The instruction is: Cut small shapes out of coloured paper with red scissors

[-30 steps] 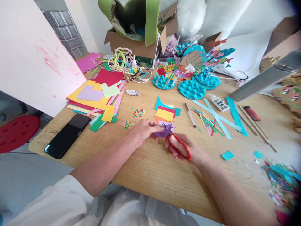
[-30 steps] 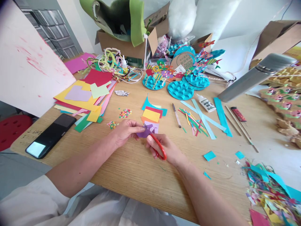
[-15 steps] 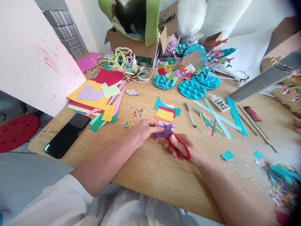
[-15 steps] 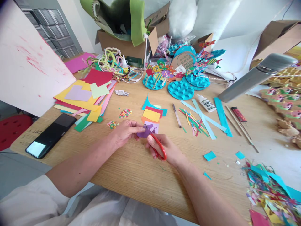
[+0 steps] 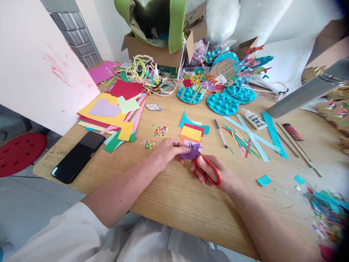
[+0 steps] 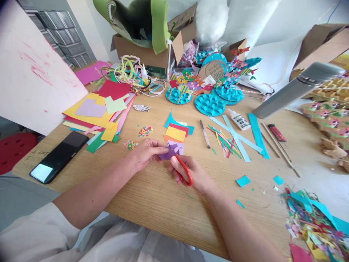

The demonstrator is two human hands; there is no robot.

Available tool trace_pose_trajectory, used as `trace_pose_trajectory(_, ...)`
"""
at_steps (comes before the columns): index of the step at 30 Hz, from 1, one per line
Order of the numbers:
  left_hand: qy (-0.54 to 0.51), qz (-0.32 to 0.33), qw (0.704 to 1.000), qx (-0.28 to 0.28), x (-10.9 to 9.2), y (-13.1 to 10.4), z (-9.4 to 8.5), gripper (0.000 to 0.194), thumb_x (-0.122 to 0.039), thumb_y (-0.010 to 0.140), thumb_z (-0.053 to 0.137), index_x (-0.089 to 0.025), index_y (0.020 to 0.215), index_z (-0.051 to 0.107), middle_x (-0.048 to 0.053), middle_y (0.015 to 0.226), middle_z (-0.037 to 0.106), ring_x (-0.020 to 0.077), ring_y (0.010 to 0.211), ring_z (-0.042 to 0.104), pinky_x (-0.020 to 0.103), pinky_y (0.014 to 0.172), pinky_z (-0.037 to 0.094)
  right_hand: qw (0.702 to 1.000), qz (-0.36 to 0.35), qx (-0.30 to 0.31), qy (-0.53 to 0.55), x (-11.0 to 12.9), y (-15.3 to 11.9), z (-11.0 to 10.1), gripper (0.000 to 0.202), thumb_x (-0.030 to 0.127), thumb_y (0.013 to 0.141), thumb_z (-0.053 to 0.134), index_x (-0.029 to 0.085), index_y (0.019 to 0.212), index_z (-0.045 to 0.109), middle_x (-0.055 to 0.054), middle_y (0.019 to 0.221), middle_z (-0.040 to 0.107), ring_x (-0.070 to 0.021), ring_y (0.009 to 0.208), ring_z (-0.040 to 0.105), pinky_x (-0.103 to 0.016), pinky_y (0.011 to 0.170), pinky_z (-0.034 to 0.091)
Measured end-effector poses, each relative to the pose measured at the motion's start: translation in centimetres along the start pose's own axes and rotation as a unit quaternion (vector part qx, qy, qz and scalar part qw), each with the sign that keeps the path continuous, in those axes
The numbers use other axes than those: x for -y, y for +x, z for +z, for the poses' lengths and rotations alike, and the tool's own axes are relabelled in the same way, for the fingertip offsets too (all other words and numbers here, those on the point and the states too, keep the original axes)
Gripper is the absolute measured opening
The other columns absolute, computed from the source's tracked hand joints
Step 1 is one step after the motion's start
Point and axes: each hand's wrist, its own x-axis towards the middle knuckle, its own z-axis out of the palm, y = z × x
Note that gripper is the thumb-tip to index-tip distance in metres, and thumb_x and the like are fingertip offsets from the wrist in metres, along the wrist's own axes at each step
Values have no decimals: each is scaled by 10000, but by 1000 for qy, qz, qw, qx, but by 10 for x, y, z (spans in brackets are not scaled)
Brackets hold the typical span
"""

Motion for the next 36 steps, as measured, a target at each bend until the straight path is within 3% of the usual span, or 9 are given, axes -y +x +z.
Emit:
trace_pose_trajectory(24, -2, -7, 1000, -5, -2, 0, 1, 204, -249, 602, 768, -97, 723, 706, 56, 681, 661, 113, 575, 567, 236, 502, 425, 1000, -15, -7, -15, -4, 2, -1, 575, 707, 853, 485, 149, 747, 576, 43, 433, 486, -49, 342, 365, -180, 336, 244)
trace_pose_trajectory(36, 19, -11, 999, 24, -4, 0, -1, 177, -260, 572, 741, -117, 625, 653, 30, 617, 621, 99, 539, 535, 229, 484, 424, 999, -15, 36, -35, -1, 0, -6, 586, 723, 839, 484, 149, 763, 567, 36, 456, 508, -50, 326, 360, -192, 325, 251)
